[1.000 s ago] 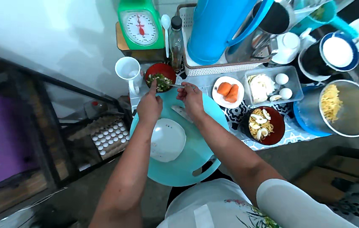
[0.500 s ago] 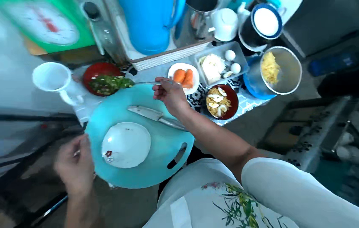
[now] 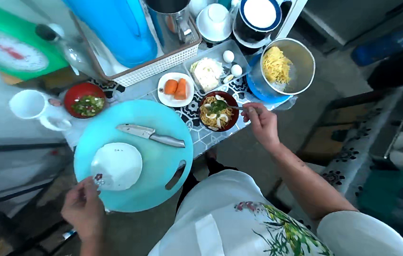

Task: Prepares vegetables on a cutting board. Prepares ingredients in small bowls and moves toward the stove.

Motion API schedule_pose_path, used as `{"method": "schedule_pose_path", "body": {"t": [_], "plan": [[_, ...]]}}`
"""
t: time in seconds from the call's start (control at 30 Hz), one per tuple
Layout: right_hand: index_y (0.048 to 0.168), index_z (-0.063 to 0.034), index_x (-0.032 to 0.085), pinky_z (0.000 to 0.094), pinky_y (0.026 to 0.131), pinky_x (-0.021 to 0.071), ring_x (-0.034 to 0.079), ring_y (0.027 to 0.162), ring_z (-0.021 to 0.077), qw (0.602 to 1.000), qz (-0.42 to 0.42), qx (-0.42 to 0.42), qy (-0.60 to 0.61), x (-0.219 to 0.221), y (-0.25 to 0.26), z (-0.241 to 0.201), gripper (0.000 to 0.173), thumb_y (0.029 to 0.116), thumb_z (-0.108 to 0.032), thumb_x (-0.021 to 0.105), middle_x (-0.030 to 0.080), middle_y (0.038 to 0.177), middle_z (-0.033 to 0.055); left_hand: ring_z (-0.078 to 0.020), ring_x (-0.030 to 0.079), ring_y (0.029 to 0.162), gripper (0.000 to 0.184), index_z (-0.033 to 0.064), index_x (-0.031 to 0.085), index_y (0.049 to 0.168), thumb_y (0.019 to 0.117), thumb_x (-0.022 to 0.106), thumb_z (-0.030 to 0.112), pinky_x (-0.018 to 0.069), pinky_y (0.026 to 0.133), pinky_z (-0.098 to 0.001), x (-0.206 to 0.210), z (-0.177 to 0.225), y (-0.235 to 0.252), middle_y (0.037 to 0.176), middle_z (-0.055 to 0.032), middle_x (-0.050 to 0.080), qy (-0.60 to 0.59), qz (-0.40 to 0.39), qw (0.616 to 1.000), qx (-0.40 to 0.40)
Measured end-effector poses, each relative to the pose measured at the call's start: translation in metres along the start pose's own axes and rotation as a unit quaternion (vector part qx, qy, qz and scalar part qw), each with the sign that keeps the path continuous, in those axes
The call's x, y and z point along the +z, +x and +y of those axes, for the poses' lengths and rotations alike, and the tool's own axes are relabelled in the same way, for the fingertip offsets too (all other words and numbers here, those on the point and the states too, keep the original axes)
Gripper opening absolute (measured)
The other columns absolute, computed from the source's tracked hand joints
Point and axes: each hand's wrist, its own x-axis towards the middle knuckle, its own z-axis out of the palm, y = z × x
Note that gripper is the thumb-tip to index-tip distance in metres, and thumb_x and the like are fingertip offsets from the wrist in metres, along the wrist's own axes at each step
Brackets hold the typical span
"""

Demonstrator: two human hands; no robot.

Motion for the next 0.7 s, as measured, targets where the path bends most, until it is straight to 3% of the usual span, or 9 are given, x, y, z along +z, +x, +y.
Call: {"method": "schedule_pose_path", "body": {"t": [0.07,0.17,0.27,0.37,0.43,0.5,0.6,0.7], "plan": [[0.117,0.0045,0.069,0.035,0.077,0.0605,0.07,0.081,0.0199,0.99,-0.001,-0.114,-0.081,-0.005,-0.003,0.01,0.026,0.1043,-0.008,0.05,0.072,0.095,0.0151,-0.0045,0.059,0.085,0.037,-0.0123,0.062,0.119,0.1066,0.052,0.021,0.0514,0.077,-0.0217,0.008,0.011,0.0,0.103,-0.0166,0.064,0.03,0.003,0.999,0.031],[0.115,0.0035,0.07,0.0372,0.089,0.0585,0.071,0.096,0.0269,0.964,0.004,-0.239,-0.12,-0.012,-0.006,0.021,0.024,0.1019,-0.005,0.052,0.073,0.104,0.0175,-0.0143,0.063,0.096,0.037,-0.0126,0.063,0.121,0.1066,0.051,0.019,0.0516,0.085,-0.026,0.017,0.03,-0.006,0.112,-0.0258,0.065,0.069,0.017,0.996,0.052],[0.115,0.0024,0.07,0.0367,0.089,0.0586,0.071,0.097,0.0279,0.948,0.0,-0.293,-0.123,-0.013,-0.01,0.039,0.023,0.1006,-0.004,0.054,0.073,0.104,0.0173,-0.0246,0.064,0.103,0.035,-0.0108,0.064,0.121,0.1053,0.051,0.018,0.0527,0.088,-0.0357,0.023,0.029,-0.012,0.117,-0.0287,0.064,0.082,0.025,0.994,0.064],[0.116,0.0,0.07,0.0351,0.09,0.0581,0.07,0.097,0.0263,0.946,-0.003,-0.303,-0.115,-0.015,-0.015,0.052,0.022,0.1022,-0.006,0.054,0.073,0.104,0.0162,-0.0329,0.06,0.117,0.035,-0.0083,0.066,0.119,0.1047,0.052,0.02,0.0484,0.097,-0.0451,0.024,0.025,-0.024,0.124,-0.0301,0.063,0.097,0.037,0.992,0.066],[0.115,-0.0015,0.07,0.0337,0.09,0.0579,0.07,0.098,0.0243,0.956,-0.002,-0.278,-0.096,-0.018,-0.016,0.056,0.023,0.1044,-0.01,0.052,0.073,0.104,0.0155,-0.0375,0.056,0.125,0.032,-0.0069,0.068,0.117,0.1036,0.053,0.017,0.0454,0.104,-0.0475,0.024,0.025,-0.027,0.126,-0.0309,0.062,0.109,0.053,0.99,0.068],[0.113,0.0028,0.071,0.0343,0.087,0.0596,0.072,0.095,0.0204,0.984,-0.011,-0.178,-0.028,-0.025,-0.014,0.054,0.027,0.1052,-0.011,0.049,0.074,0.102,0.0149,-0.042,0.051,0.13,0.031,-0.0072,0.068,0.119,0.1024,0.054,0.015,0.041,0.11,-0.0495,0.024,0.025,-0.037,0.131,-0.0336,0.058,0.108,0.067,0.991,0.042],[0.121,0.0051,0.061,0.0311,0.08,0.0611,0.072,0.082,0.0104,0.983,-0.016,0.049,0.174,-0.038,0.003,0.041,0.03,0.1087,-0.012,0.039,0.074,0.093,0.0043,-0.0414,0.05,0.129,0.034,-0.0061,0.065,0.125,0.1007,0.056,0.015,0.0432,0.106,-0.0492,0.022,0.02,-0.045,0.139,-0.0349,0.051,0.104,0.079,0.991,-0.033],[0.118,-0.0043,0.059,0.0321,0.075,0.063,0.072,0.074,0.0126,0.945,-0.006,0.118,0.306,-0.043,0.018,0.029,0.028,0.1102,-0.014,0.034,0.074,0.084,0.0,-0.0378,0.057,0.114,0.044,-0.0075,0.057,0.136,0.1012,0.058,0.019,0.0472,0.096,-0.0505,0.02,0.007,-0.053,0.138,-0.0341,0.053,0.078,0.071,0.988,-0.115]]}}
